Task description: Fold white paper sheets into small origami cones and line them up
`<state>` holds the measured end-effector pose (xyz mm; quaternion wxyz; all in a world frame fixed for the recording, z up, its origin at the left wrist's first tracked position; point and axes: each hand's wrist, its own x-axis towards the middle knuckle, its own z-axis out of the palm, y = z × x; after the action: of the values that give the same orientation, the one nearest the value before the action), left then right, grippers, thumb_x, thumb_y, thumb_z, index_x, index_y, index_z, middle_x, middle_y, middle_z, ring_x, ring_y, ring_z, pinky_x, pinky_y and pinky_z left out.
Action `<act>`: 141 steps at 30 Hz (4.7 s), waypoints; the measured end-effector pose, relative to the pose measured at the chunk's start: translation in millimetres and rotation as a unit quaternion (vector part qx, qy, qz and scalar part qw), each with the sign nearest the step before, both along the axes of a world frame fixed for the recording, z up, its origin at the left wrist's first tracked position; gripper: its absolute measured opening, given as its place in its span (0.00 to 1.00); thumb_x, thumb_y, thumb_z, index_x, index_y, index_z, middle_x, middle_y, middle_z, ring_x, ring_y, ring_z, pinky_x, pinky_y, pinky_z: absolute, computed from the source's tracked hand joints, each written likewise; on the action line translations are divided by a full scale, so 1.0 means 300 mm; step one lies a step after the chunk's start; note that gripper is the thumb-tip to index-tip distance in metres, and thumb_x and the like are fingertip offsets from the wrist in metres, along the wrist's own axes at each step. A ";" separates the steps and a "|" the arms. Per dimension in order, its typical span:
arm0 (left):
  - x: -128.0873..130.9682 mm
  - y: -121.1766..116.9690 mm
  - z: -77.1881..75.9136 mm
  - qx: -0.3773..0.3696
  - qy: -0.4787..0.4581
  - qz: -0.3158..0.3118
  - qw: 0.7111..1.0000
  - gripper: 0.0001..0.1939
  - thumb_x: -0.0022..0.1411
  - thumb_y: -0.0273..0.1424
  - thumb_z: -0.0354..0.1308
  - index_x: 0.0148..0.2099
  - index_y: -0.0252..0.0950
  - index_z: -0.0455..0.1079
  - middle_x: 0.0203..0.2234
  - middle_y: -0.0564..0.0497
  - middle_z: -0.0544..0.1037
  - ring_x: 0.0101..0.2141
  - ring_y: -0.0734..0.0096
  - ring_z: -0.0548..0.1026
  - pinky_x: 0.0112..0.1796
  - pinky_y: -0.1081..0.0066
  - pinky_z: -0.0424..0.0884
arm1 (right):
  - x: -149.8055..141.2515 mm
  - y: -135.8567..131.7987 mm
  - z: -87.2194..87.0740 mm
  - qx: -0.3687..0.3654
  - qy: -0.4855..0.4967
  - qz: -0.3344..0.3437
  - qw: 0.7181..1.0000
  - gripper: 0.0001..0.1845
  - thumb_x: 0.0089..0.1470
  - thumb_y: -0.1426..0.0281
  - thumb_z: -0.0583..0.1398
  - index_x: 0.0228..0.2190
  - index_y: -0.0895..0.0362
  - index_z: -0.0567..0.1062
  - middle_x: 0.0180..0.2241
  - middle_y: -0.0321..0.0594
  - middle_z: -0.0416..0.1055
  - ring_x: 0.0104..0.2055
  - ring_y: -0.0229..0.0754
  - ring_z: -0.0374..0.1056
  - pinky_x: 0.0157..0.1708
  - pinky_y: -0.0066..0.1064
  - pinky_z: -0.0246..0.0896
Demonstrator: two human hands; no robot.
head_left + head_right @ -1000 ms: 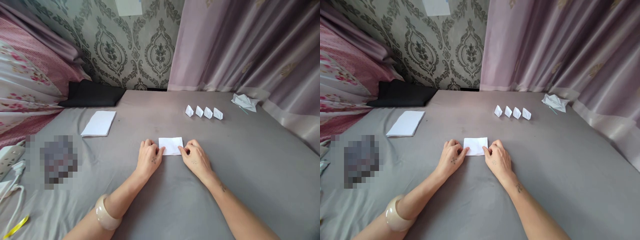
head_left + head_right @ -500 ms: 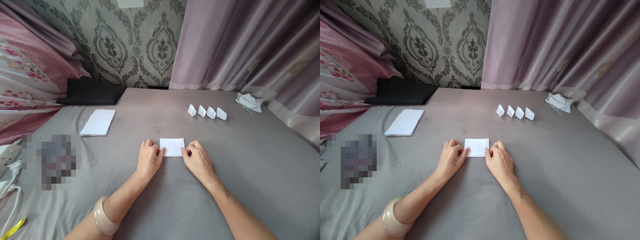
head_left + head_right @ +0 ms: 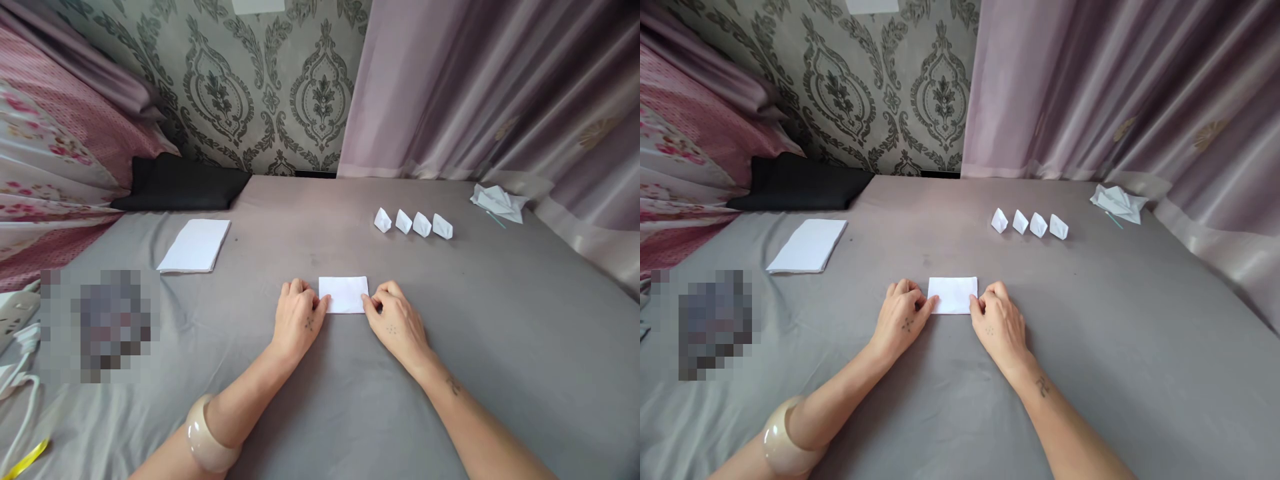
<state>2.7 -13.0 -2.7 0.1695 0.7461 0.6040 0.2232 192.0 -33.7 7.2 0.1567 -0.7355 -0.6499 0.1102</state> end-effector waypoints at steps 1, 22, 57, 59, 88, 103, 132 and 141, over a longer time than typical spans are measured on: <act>0.001 0.000 0.002 -0.003 0.001 0.000 1.000 0.18 0.64 0.38 0.51 0.24 0.36 0.67 0.32 0.45 0.69 0.36 0.61 0.64 0.38 0.62 0.65 | 0.000 0.000 0.001 -0.003 -0.002 0.000 1.000 0.18 0.59 0.61 0.53 0.20 0.56 0.65 0.35 0.36 0.65 0.25 0.33 0.63 0.24 0.30 0.48; 0.000 -0.002 -0.008 0.016 0.019 -0.003 1.000 0.17 0.64 0.38 0.50 0.25 0.36 0.65 0.32 0.44 0.69 0.36 0.60 0.64 0.39 0.61 0.65 | -0.001 -0.002 -0.002 -0.002 -0.026 0.012 1.000 0.15 0.59 0.61 0.53 0.24 0.56 0.67 0.35 0.38 0.65 0.27 0.35 0.63 0.24 0.30 0.48; -0.111 -0.082 0.055 0.066 0.146 -0.254 0.954 0.22 0.60 0.20 0.46 0.55 0.36 0.68 0.54 0.46 0.72 0.54 0.62 0.68 0.52 0.63 0.68 | -0.148 -0.164 0.049 0.044 -0.192 0.196 0.961 0.26 0.63 0.60 0.45 0.59 0.50 0.62 0.55 0.57 0.61 0.52 0.56 0.59 0.45 0.44 0.57; -0.109 -0.084 0.053 0.064 0.155 -0.247 0.955 0.22 0.61 0.20 0.45 0.55 0.36 0.68 0.55 0.47 0.71 0.55 0.62 0.67 0.52 0.63 0.68 | -0.129 -0.163 0.049 0.043 -0.185 0.196 0.962 0.26 0.63 0.59 0.45 0.59 0.52 0.63 0.55 0.55 0.61 0.50 0.54 0.59 0.45 0.42 0.58; -0.018 0.061 0.032 0.040 -0.046 -0.029 0.998 0.16 0.58 0.22 0.45 0.33 0.38 0.74 0.31 0.50 0.78 0.35 0.66 0.74 0.35 0.70 0.67 | 0.087 0.161 0.058 -0.136 0.176 0.126 0.967 0.11 0.41 0.67 0.65 0.30 0.55 0.74 0.27 0.34 0.71 0.28 0.36 0.64 0.26 0.26 0.54; 0.024 0.041 -0.005 0.149 0.022 -0.280 0.948 0.29 0.56 0.16 0.44 0.61 0.34 0.58 0.58 0.42 0.66 0.60 0.61 0.61 0.57 0.58 0.62 | 0.033 -0.006 0.082 -0.254 0.585 -0.095 0.764 0.06 0.54 0.70 0.59 0.29 0.61 0.71 0.34 0.47 0.77 0.24 0.32 0.71 0.14 0.18 0.53; 0.051 -0.037 0.058 0.090 0.144 -0.276 0.946 0.20 0.59 0.17 0.45 0.52 0.32 0.65 0.52 0.40 0.72 0.55 0.62 0.68 0.53 0.63 0.67 | 0.087 -0.050 0.012 0.091 -0.002 0.353 0.931 0.25 0.59 0.78 0.48 0.57 0.57 0.64 0.59 0.47 0.62 0.62 0.45 0.57 0.61 0.48 0.53; 0.057 -0.078 0.060 0.051 0.095 -0.221 0.969 0.15 0.59 0.20 0.47 0.42 0.36 0.71 0.42 0.43 0.72 0.43 0.61 0.71 0.42 0.64 0.72 | 0.100 -0.076 0.050 0.063 0.023 0.332 0.941 0.19 0.57 0.75 0.55 0.50 0.53 0.71 0.52 0.44 0.68 0.55 0.47 0.62 0.53 0.42 0.61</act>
<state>19.7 -36.4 15.2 0.1185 0.8863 0.4256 0.1385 221.8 -56.4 22.2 0.1725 -0.4638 -0.8590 0.1314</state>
